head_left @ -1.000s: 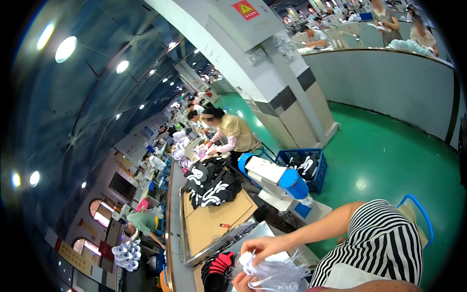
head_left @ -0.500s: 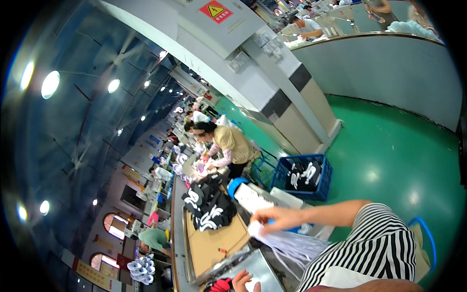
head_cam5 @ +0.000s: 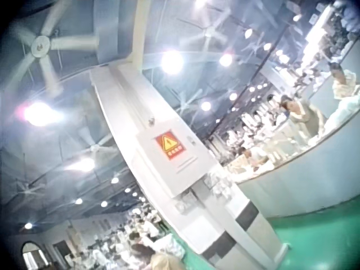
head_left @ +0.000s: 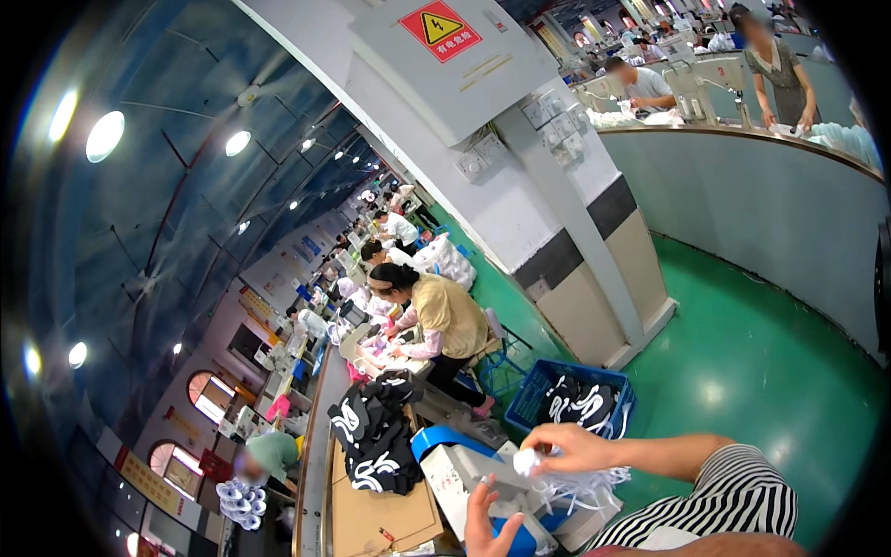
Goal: The person gathers groups of white shoelaces from a table, aligns them, and places them into plastic bags.
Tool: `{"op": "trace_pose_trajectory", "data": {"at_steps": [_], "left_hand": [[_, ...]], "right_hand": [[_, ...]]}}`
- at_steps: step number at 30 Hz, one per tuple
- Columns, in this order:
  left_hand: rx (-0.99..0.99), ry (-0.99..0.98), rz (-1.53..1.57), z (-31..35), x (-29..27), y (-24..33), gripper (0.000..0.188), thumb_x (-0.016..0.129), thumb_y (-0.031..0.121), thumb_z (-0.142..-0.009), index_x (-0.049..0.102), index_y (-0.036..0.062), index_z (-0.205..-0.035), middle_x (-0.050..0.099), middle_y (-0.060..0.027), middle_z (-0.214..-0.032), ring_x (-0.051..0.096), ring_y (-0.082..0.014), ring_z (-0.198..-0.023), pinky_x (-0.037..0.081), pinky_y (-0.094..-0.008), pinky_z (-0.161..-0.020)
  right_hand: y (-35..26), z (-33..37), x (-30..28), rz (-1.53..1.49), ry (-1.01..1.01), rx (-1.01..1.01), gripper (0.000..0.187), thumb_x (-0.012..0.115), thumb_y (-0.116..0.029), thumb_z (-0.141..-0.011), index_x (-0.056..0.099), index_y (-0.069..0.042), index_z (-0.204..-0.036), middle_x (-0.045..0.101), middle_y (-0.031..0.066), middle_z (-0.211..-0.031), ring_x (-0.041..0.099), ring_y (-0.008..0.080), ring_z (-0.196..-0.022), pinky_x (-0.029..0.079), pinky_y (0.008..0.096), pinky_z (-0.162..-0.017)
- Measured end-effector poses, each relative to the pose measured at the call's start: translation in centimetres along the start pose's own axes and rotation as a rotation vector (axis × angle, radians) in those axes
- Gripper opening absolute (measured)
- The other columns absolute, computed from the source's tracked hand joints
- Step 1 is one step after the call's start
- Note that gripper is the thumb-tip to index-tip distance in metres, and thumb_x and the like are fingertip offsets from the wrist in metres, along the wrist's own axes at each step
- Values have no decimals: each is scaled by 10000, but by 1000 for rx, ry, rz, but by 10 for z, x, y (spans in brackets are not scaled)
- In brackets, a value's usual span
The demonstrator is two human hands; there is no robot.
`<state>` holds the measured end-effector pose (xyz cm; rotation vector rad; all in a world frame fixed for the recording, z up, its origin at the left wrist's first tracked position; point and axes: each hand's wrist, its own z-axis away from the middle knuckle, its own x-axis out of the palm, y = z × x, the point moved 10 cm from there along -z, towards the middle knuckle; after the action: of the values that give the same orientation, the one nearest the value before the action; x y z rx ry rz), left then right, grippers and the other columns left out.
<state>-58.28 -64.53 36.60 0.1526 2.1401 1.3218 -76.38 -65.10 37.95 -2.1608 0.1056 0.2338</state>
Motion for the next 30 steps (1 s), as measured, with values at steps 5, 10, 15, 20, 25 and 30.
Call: {"op": "trace_pose_trajectory", "data": {"at_steps": [5, 10, 15, 20, 25, 30], "left_hand": [[51, 177, 111, -37, 62, 37, 646, 671, 40, -779, 374, 23, -1353, 445, -124, -1326, 418, -243, -1244, 339, -393, -1033], [-78, -4, 523, -44, 98, 9, 547, 649, 26, -794, 412, 29, -1287, 527, -87, -1131, 520, -185, -1034, 421, -337, -924], [-252, 129, 855, -24, 97, -21, 478, 652, 73, -803, 447, 45, -1234, 540, -78, -1100, 520, -192, -1027, 412, -354, -930], [-241, 363, 1101, -4, 23, -21, 412, 654, 121, -811, 482, 61, -1180, 553, -68, -1069, 520, -200, -1020, 402, -371, -936], [-100, 531, 1111, 11, -44, 25, 283, 642, 183, -828, 504, 94, -1059, 533, -39, -955, 499, -191, -930, 397, -373, -900], [170, 562, 967, 30, -98, 96, 170, 592, 208, -865, 445, 148, -804, 396, 18, -715, 393, -147, -676, 380, -336, -775]], "right_hand": [[-21, 7, -22, -16, -57, -61, 352, 733, -214, -803, 605, -35, -1079, 612, 67, -1019, 586, 161, -887, 471, 285, -775], [-51, 12, -19, -179, -153, -170, 350, 713, -147, -816, 598, -33, -1126, 596, 59, -1041, 568, 147, -899, 463, 275, -796], [-35, 10, 7, -205, -252, -56, 412, 697, -178, -840, 552, -42, -1201, 564, 74, -1119, 546, 173, -981, 446, 285, -847], [-53, 19, -2, -106, -9, -462, 440, 616, -285, -894, 519, -36, -1243, 491, 119, -1281, 504, 266, -1106, 430, 351, -912], [2, 67, 109, 314, -309, -569, 350, 610, -246, -907, 576, -57, -1200, 535, 114, -1260, 537, 241, -1110, 444, 324, -895], [101, 128, 208, 382, -730, -368, 326, 601, -252, -914, 589, -60, -1177, 560, 104, -1220, 558, 229, -1076, 454, 313, -872]]}}
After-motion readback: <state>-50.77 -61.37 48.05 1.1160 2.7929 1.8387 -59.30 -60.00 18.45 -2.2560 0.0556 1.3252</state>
